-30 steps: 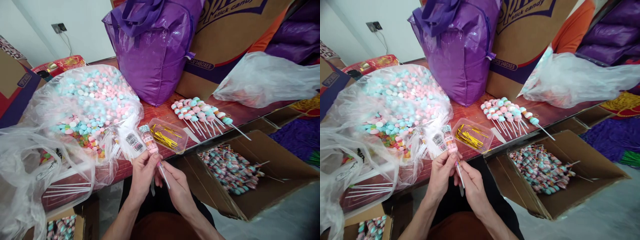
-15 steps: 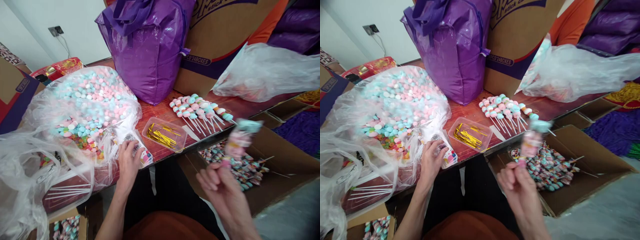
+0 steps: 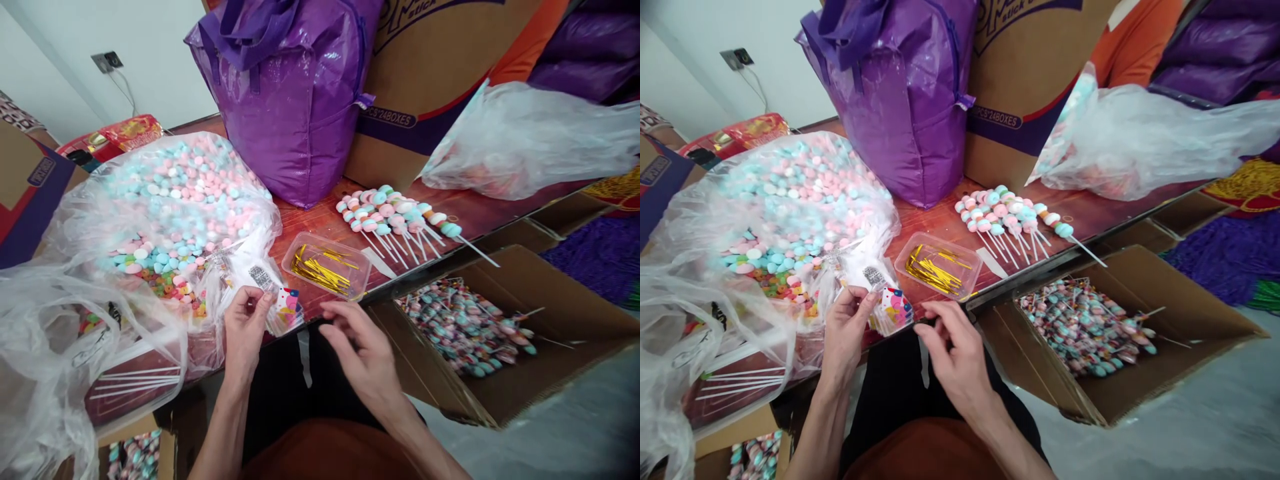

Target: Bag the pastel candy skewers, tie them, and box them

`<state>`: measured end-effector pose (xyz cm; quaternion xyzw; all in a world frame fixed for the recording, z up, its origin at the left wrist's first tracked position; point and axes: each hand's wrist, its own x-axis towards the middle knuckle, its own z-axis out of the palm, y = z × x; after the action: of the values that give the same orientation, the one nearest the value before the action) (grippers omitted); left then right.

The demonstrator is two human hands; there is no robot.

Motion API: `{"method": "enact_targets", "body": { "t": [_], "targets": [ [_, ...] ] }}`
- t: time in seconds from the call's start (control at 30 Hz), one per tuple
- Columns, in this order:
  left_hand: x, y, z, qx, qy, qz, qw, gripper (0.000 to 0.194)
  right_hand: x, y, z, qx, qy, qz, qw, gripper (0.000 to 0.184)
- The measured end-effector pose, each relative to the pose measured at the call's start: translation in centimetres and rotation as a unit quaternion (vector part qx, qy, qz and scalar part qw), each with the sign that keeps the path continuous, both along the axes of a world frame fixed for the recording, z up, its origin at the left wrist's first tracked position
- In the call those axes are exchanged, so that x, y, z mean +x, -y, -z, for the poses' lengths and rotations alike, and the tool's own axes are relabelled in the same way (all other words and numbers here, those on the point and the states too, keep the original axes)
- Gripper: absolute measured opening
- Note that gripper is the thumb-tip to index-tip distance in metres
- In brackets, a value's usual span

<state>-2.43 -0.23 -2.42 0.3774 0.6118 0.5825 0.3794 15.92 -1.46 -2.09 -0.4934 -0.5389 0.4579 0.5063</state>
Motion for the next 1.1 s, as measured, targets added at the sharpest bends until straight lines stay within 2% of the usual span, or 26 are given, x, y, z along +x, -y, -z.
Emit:
{"method": "enact_targets", "body": {
  "t": [0.07,0.1,0.2,0.37,0.43,0.47,0.53,0.6,0.63,0.7,0.77,0.8,1.0,1.1],
  "targets": [
    [0.5,0.5,-0.7,0.003,0.023,0.018,1.000,0.024,-2.0,-0.7,-0.6,-0.031,-0.017,-0.021,0.999,0.025],
    [0.8,0.7,-0.9,0.006,0.023,0.023,0.999,0.023,-2.7,-1.2,-0.9,-0.056,-0.042,-0.036,0.997,0.020],
    [1.6,1.0,-1.2,0.014,0.003,0.010,1.000,0.023,-3.9,-2.1,-1.5,-0.103,-0.121,-0.059,0.986,0.016],
    [2.6,1.6,-1.0,0.016,0.023,-0.056,0.998,0.030,-3.5,-2.4,-1.4,-0.091,-0.148,-0.047,0.984,0.020],
    [3.1,2.3,-0.9,0.013,0.019,-0.061,0.998,0.035,-3.0,-2.5,-1.0,-0.083,-0.146,-0.031,0.985,0.024],
    [3.5,2.6,-0.9,0.006,0.023,-0.039,0.999,0.039,-2.8,-2.5,-0.9,-0.077,-0.143,-0.018,0.987,0.027],
    [4.4,3.2,-0.7,-0.028,0.079,0.056,0.995,0.047,-2.4,-2.7,-0.8,-0.064,-0.138,0.002,0.988,0.030],
    [5.2,3.1,-0.6,-0.072,0.211,0.122,0.967,0.045,-2.2,-2.8,-1.0,-0.060,-0.133,0.004,0.989,0.030],
    [5.5,2.8,-0.6,-0.087,0.290,0.121,0.946,0.042,-2.1,-2.8,-1.2,-0.058,-0.126,-0.002,0.990,0.030],
    [5.7,1.8,-0.6,-0.092,0.420,0.060,0.901,0.038,-2.1,-2.7,-1.5,-0.046,-0.106,-0.013,0.993,0.031],
    [5.6,0.6,-0.7,-0.074,0.481,-0.015,0.874,0.035,-2.1,-2.5,-1.5,-0.027,-0.081,-0.015,0.996,0.036],
    [5.6,0.2,-0.7,-0.063,0.489,-0.038,0.869,0.033,-2.2,-2.4,-1.5,-0.021,-0.071,-0.011,0.997,0.038],
    [6.6,0.0,-0.9,-0.003,0.396,-0.137,0.908,0.029,-2.2,-2.6,-0.3,-0.009,-0.053,0.013,0.998,0.043],
    [6.8,-0.1,-1.1,0.011,0.384,-0.121,0.915,0.028,-1.8,-2.9,0.0,-0.016,-0.043,0.010,0.999,0.044]
  ]
}}
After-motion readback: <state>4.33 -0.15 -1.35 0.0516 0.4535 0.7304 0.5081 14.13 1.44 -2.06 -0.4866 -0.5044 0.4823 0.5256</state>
